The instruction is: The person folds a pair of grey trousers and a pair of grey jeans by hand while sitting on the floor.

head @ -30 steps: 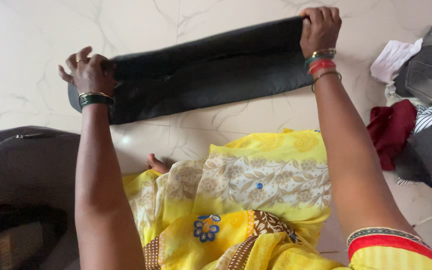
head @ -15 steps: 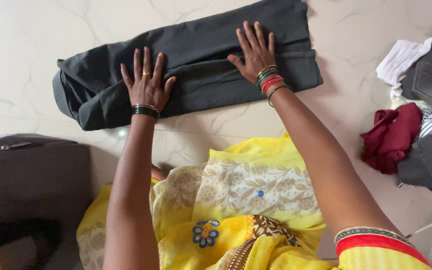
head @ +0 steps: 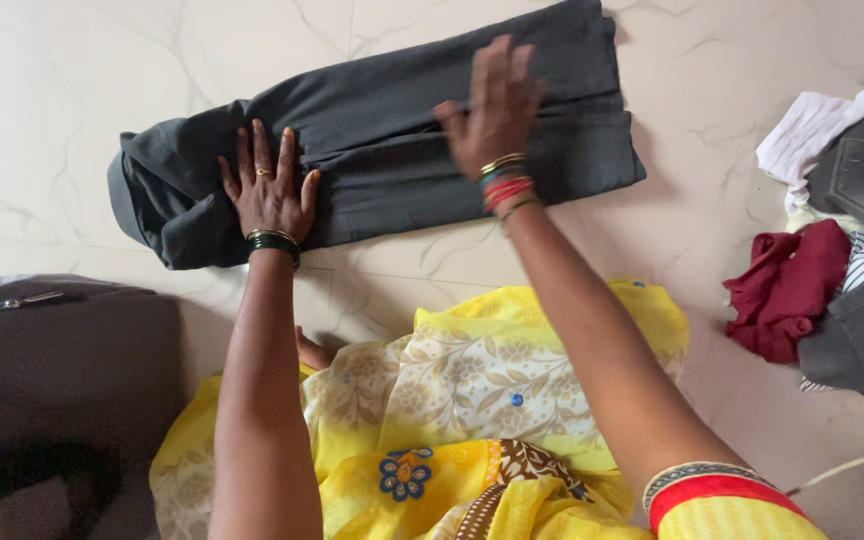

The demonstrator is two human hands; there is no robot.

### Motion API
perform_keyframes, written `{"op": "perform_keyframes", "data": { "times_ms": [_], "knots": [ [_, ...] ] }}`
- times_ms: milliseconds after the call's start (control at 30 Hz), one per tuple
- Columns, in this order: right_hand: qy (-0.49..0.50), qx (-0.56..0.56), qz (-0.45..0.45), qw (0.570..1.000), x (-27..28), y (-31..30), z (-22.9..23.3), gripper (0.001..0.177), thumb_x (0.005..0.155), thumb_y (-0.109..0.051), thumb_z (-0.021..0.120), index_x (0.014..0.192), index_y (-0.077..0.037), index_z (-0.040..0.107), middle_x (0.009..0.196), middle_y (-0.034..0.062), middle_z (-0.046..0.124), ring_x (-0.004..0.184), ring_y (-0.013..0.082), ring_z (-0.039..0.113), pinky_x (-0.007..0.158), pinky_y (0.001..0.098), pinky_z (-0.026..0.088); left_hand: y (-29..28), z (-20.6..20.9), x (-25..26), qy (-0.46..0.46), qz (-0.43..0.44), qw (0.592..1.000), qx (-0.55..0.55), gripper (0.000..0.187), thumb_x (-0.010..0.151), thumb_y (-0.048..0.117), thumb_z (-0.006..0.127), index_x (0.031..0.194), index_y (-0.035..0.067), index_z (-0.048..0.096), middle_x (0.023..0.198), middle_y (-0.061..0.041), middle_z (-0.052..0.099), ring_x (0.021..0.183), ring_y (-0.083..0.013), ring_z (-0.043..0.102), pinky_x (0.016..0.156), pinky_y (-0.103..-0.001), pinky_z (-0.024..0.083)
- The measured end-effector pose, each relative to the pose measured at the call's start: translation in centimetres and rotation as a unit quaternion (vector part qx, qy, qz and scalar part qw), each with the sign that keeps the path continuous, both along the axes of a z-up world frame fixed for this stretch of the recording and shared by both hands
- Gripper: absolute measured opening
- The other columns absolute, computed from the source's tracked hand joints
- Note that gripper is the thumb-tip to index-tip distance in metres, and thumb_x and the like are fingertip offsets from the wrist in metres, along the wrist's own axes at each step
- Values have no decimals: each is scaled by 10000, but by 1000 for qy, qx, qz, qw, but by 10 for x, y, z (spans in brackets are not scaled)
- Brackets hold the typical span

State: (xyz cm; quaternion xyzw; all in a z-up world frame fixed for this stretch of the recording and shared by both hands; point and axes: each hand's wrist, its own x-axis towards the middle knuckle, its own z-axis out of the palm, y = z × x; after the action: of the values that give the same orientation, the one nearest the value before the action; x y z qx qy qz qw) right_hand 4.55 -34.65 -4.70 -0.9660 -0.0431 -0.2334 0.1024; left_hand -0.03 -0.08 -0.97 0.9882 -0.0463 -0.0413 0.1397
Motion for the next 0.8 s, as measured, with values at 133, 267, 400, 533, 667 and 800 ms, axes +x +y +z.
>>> {"op": "perform_keyframes", "data": {
  "times_ms": [133, 267, 400, 533, 667, 800],
  "knots": [
    [270, -40, 232, 933, -33, 132, 0, 970, 934, -848, 272, 1629, -172, 279, 1725, 74, 162, 1596, 332, 131, 1229, 708, 108, -2, 5, 1, 2, -3, 1000, -10, 696, 1035, 581, 483, 1643, 257, 379, 1736, -108, 168, 1595, -332, 119, 1244, -628, 38],
    [263, -66, 144, 952, 17, 36, -18, 950, 964, -834, 218, 1664, -192, 256, 1731, 79, 137, 1592, 351, 113, 1217, 706, 68, -1, 7, 1, 12, 1, 1000, -9, 694, 1036, 590, 477, 1638, 260, 381, 1740, -110, 166, 1600, -328, 116, 1244, -629, 36],
    [264, -43, 23, 963, 42, -121, -15, 808, 1051, -728, 347, 1673, -212, 313, 1745, 92, 163, 1607, 349, 140, 1251, 655, 122, -1, 7, 3, 23, 8, 1000, -17, 697, 1019, 592, 480, 1628, 266, 388, 1740, -100, 169, 1596, -314, 118, 1247, -625, 37],
    [183, 99, 98, 973, 33, -199, 9, 476, 1180, -519, 612, 1517, -182, 604, 1650, 98, 516, 1580, 354, 382, 1305, 466, 347, -1, 5, 2, 3, -3, 1000, -13, 691, 1030, 575, 484, 1636, 256, 397, 1747, -112, 168, 1603, -331, 113, 1244, -637, 39],
    [183, 24, 79, 980, -28, -217, 50, 462, 820, -349, 855, 1217, -147, 733, 1152, 93, 710, 1104, 346, 615, 961, 469, 487, 5, 0, 2, 6, -11, 1000, -27, 707, 1018, 599, 496, 1623, 248, 397, 1739, -138, 181, 1598, -349, 122, 1242, -642, 33],
    [227, -2, 32, 973, -49, -220, 55, 192, 855, -239, 874, 1021, -195, 788, 1036, 77, 703, 1033, 336, 618, 906, 451, 517, 5, 6, 9, 20, -9, 997, -80, 759, 974, 620, 547, 1610, 236, 393, 1704, -174, 190, 1568, -378, 113, 1196, -666, -7]
  ]
}}
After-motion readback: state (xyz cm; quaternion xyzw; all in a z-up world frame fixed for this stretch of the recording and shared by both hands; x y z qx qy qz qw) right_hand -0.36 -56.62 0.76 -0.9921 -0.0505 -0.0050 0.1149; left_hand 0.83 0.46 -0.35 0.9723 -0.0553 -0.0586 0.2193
